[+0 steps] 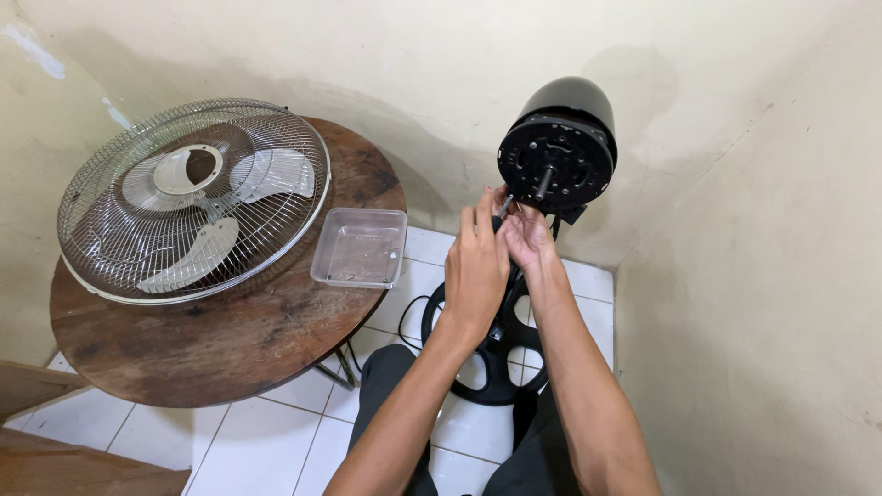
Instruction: The person removes the rear motor housing of a standing electric fan by hand, then uses a screwdriver to loosen and remove screws from the motor assembly. The fan head and blades remain on a nearby table.
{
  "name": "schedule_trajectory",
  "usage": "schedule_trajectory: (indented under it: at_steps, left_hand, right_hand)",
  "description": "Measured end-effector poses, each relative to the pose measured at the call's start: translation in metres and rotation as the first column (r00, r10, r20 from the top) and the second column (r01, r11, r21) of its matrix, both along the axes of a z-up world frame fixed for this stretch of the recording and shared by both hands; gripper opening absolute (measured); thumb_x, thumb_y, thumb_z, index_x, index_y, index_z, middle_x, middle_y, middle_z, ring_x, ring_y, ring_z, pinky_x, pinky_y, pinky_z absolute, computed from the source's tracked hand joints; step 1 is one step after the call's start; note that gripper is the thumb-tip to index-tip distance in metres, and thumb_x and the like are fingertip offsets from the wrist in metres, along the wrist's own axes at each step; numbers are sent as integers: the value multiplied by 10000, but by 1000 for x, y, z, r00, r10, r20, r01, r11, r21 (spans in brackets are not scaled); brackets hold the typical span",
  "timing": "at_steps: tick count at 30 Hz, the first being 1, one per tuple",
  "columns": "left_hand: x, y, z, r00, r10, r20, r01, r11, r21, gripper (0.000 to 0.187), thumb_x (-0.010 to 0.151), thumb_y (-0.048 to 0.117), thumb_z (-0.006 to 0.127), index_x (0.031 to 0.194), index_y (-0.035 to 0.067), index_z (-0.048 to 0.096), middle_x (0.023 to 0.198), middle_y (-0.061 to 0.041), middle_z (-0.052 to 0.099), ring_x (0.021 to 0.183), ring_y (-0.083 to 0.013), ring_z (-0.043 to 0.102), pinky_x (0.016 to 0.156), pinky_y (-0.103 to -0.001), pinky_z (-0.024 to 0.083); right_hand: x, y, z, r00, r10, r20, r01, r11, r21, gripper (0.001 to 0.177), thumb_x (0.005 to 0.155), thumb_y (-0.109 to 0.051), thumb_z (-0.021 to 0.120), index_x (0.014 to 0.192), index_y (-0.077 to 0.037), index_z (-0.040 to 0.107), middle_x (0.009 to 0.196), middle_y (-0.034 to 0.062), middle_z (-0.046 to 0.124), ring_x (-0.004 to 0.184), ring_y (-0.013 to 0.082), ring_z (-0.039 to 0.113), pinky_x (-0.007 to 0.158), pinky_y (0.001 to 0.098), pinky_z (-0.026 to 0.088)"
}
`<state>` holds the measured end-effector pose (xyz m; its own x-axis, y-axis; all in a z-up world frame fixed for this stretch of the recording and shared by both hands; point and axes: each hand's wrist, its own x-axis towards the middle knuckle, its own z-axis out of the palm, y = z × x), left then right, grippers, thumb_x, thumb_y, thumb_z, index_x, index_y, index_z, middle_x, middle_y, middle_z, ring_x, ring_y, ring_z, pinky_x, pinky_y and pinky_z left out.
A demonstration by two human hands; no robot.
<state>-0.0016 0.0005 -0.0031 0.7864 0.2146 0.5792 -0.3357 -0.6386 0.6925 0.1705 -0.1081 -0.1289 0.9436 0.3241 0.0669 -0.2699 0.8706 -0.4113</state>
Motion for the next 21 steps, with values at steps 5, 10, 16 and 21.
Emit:
schedule_trajectory:
  at_steps: [5, 10, 16, 21]
  left_hand:
    - [5, 0, 0, 995, 9, -103, -12, 1000, -23, 388, 1017, 110, 576, 1388, 17, 515, 1011, -251, 665, 828, -466, 682, 666, -516, 558]
    - [4, -9, -9, 999, 12, 36, -14, 998, 54, 364, 994, 61, 566, 1356, 33, 546, 1006, -225, 660, 848, -435, 692, 695, -506, 557]
    - [3, -13, -7, 998, 3, 55, -7, 997, 76, 362, 965, 52, 565, 1325, 18, 550, 1072, -234, 650, 866, -457, 684, 717, -531, 542]
    - [10, -2, 2, 940, -37, -339, -19, 987, -159, 411, 1011, 193, 611, 1365, -10, 556, 846, -308, 672, 822, -497, 671, 731, -554, 534]
  right_hand:
    - [2, -1, -5, 997, 62, -37, -61, 998, 25, 255, 871, -67, 789, 1079, 33, 682, 1064, 109, 693, 1036, 218, 652, 1189, 363, 309]
    - [4, -1, -7, 993, 94, 65, -100, 991, 87, 216, 861, -9, 794, 1021, 55, 662, 1007, 111, 694, 1049, 191, 667, 1258, 467, 307]
    - [3, -4, -8, 995, 89, 39, -91, 994, 65, 216, 841, -1, 769, 1015, 76, 665, 987, 133, 700, 1033, 208, 673, 1238, 489, 311]
    - [2, -3, -11, 998, 62, -31, -61, 997, 39, 206, 860, -26, 757, 1013, 76, 665, 992, 129, 698, 1060, 226, 676, 1266, 445, 327]
